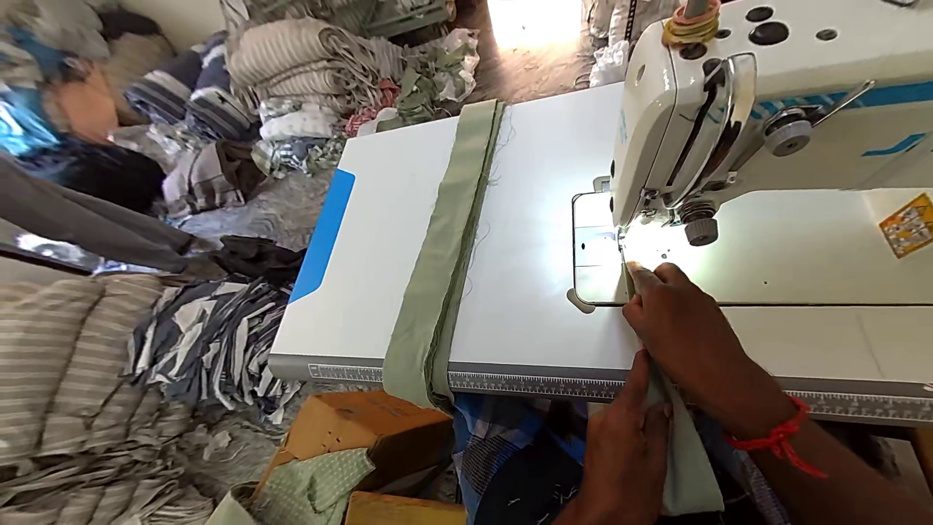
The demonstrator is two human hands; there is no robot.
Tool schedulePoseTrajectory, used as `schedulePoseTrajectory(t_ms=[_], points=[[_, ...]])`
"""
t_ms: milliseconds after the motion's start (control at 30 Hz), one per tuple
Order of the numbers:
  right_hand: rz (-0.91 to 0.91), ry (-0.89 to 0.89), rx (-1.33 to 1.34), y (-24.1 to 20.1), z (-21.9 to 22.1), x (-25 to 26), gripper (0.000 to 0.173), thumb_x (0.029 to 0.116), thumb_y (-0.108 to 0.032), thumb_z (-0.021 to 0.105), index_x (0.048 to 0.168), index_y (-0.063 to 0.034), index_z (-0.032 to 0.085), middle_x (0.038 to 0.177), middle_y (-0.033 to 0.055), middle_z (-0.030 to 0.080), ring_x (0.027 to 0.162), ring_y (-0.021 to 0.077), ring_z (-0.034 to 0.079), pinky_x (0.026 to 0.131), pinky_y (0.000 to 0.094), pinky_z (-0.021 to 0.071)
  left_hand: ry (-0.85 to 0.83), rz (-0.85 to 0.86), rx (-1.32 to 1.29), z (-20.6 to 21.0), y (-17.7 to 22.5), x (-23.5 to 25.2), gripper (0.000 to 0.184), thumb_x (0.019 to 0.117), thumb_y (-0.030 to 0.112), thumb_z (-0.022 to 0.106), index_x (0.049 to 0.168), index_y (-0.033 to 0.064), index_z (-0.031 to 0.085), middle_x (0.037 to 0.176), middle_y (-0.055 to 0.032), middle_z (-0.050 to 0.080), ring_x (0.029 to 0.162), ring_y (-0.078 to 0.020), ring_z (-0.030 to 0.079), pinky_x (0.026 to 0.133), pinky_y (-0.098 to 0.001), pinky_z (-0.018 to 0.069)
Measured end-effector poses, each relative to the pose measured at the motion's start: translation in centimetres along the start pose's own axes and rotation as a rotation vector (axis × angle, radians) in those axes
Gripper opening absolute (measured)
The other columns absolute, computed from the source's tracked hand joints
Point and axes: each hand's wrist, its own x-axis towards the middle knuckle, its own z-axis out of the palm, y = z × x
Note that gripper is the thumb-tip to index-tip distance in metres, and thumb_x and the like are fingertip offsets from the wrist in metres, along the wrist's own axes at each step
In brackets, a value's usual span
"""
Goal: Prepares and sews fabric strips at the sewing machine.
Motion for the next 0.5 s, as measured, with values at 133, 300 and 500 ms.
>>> schedulePoseTrajectory(t_ms=[133,300,500], points=[[0.003,-0.011,-0.016,0.00,-0.05,-0.05,0.045,0.1015,-0.011,0.060,0.145,0.0016,0.055,0.115,0.0221,0.060,0.081,0.0335,0.067,0.068,0.0470,0.0579,-0.007,-0.002,0.020,0.03,0.14,-0.01,0.055,0.1036,0.014,0.057,0.155,0.0027,0.041,0.120,-0.0113,0.072,0.098,-0.0127,0.072,0.089,-0.0302,0.0588],[-0.005,0.031,-0.020,0.15,0.44,0.07,0.044,0.1017,-0.010,0.060,0.144,0.0015,0.056,0.116,0.0227,0.059,0.080,0.0341,0.067,0.067,0.0472,0.0580,0.007,-0.030,0.020,-0.10,0.14,-0.02,0.056,0.1042,0.015,0.056,0.157,0.0077,0.040,0.116,-0.0106,0.073,0.095,-0.0128,0.073,0.086,-0.0312,0.0592],[-0.022,0.054,0.040,0.37,0.44,0.03,0.042,0.1008,-0.009,0.061,0.141,0.0025,0.058,0.116,0.0235,0.059,0.079,0.0351,0.067,0.065,0.0489,0.0572,-0.003,-0.025,-0.002,-0.14,0.13,0.20,0.055,0.1041,0.014,0.056,0.156,0.0064,0.041,0.115,-0.0103,0.073,0.092,-0.0121,0.073,0.085,-0.0300,0.0596]])
